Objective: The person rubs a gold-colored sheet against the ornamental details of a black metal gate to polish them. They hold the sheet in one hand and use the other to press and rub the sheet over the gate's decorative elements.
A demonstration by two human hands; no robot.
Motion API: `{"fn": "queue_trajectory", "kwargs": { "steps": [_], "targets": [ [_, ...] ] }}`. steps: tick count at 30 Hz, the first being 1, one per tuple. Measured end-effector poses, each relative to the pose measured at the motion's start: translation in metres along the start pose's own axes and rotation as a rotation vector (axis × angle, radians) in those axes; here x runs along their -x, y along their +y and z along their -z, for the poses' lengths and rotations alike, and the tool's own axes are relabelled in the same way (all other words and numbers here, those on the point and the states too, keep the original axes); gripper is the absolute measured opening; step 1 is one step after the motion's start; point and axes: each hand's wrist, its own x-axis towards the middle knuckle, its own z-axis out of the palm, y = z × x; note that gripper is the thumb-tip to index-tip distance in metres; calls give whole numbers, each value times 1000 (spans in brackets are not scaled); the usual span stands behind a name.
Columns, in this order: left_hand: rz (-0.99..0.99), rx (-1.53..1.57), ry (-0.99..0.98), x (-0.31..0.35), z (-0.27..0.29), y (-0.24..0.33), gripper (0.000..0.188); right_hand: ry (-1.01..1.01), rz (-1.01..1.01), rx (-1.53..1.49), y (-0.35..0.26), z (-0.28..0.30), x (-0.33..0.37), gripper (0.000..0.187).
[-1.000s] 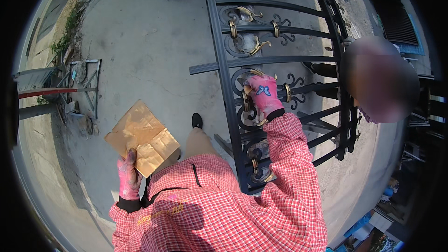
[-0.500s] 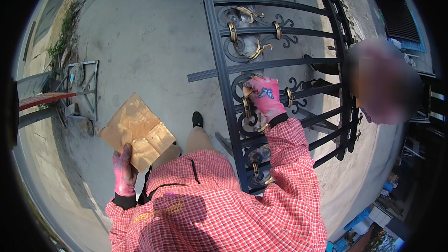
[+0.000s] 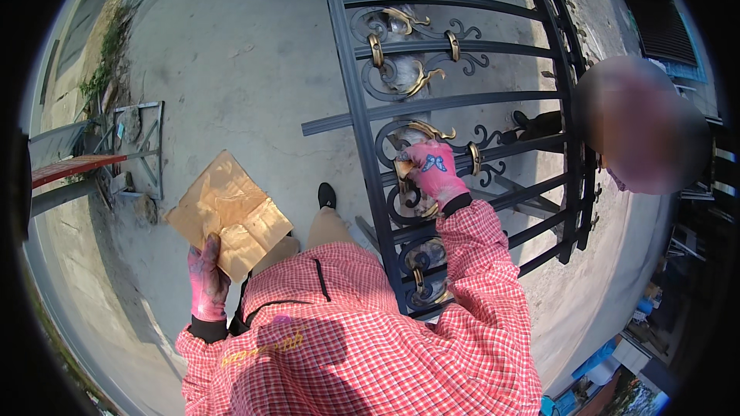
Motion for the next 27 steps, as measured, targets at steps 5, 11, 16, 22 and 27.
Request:
{"fn": "queue_trajectory", "kwargs": {
  "steps": [5, 11, 16, 22, 27],
  "targets": [
    [-22, 3, -6, 4, -9, -1, 48, 166, 33, -136, 4, -6, 9, 29],
    [12, -15, -1, 5, -12, -3, 48, 182, 159, 18, -9, -1, 21, 35],
    [19, -29, 3, 9, -16, -5, 48, 240, 206, 107, -4, -12, 31, 28],
    [4, -48, -24, 8, -20, -8, 47, 298, 238, 140, -12, -12, 42, 32],
    [27, -27, -57, 9, -27, -9, 46, 260, 315, 168, -1, -23, 57, 33]
  ]
}}
